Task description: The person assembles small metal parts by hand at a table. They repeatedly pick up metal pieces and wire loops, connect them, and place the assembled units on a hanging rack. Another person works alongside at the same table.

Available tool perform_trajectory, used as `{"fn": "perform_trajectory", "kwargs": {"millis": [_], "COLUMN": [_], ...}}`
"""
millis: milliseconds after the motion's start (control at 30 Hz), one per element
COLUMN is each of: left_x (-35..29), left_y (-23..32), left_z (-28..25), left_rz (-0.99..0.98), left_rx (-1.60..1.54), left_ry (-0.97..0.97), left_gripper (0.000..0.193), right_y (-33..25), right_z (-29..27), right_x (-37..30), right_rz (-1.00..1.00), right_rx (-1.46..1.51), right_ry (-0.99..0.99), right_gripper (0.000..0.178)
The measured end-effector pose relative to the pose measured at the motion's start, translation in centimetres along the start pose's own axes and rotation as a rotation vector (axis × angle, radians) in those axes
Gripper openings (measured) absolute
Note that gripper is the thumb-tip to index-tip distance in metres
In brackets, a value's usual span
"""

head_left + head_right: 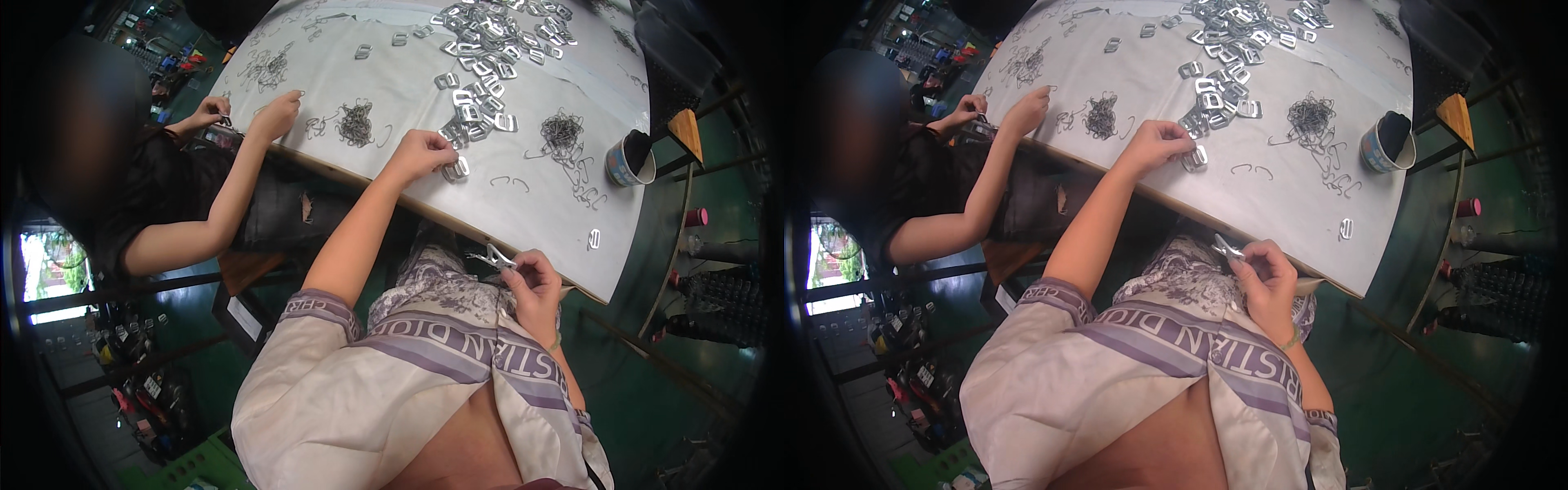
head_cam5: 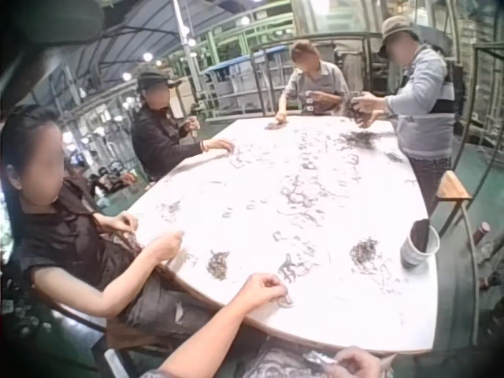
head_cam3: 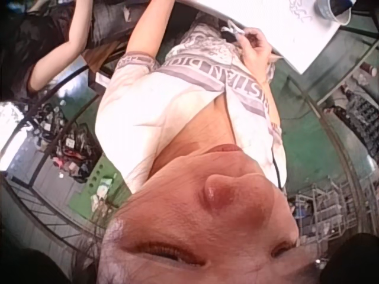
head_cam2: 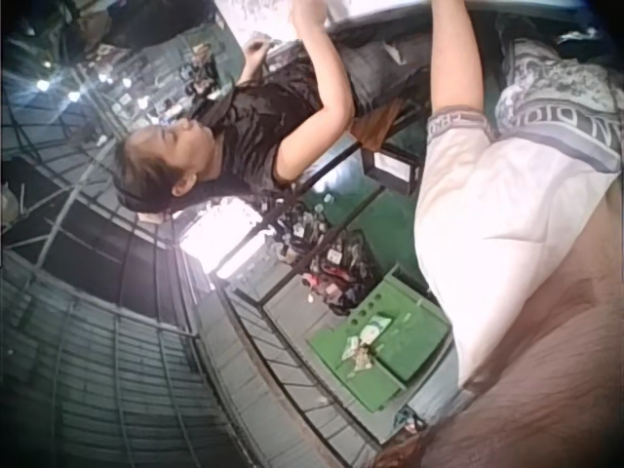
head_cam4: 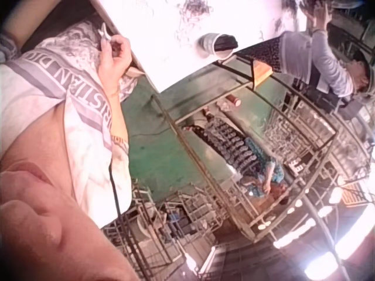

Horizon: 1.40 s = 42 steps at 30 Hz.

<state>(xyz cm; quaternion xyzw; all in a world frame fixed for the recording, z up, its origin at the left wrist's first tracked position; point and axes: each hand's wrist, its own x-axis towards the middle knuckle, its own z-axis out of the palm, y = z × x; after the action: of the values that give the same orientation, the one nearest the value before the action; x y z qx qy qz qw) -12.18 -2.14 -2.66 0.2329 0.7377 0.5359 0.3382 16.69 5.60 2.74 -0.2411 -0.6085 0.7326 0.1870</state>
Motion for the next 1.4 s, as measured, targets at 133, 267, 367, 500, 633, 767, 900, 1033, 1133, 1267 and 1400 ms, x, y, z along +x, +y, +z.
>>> {"fn": "perform_trajectory", "kwargs": {"millis": [133,267,367,500,633,767,900,1033,1133,1267,1400], "left_x": [-0.8,-1.1,-1.4,-1.5,-1.3,-1.5,-2.0,-2.6,-2.9,-2.0,-1.9], "left_y": [1.3,0.6,0.9,0.1,-0.3,0.4,0.4,0.3,0.1,-0.3,0.8], "left_z": [-0.1,0.6,1.0,1.6,1.9,2.0,2.8,3.1,3.5,3.5,3.7], "left_rz": [-0.232,-0.178,-0.149,-0.014,0.028,-0.043,0.151,0.272,0.362,0.418,0.31], "left_rx": [-0.248,-0.093,-0.117,0.107,0.156,0.138,0.243,0.227,0.285,0.253,0.103], "left_ry": [-0.042,-0.026,-0.009,0.055,0.071,-0.022,0.112,0.185,0.283,0.411,0.321], "left_gripper": [0.015,0.013,0.014,0.015,0.018,0.018,0.018,0.019,0.018,0.016,0.014], "right_y": [0.1,0.0,0.1,0.1,0.2,0.4,0.5,0.5,0.5,0.5,0.5], "right_z": [-0.4,-0.3,-0.3,-0.3,-0.4,-0.4,-0.4,-0.4,-0.3,-0.2,-0.2], "right_x": [0.0,0.2,0.2,0.1,0.2,0.1,0.0,0.0,0.0,0.1,0.2], "right_rz": [-0.015,-0.003,-0.005,0.004,-0.008,0.002,0.016,0.022,0.031,0.02,0.012], "right_rx": [0.013,0.033,0.037,0.032,0.026,0.053,0.063,0.087,0.088,0.08,0.06], "right_ry": [0.015,0.037,0.037,0.033,0.032,0.034,0.05,0.046,0.046,0.039,0.036], "right_gripper": [0.011,0.011,0.012,0.012,0.012,0.012,0.012,0.012,0.012,0.012,0.012]}}
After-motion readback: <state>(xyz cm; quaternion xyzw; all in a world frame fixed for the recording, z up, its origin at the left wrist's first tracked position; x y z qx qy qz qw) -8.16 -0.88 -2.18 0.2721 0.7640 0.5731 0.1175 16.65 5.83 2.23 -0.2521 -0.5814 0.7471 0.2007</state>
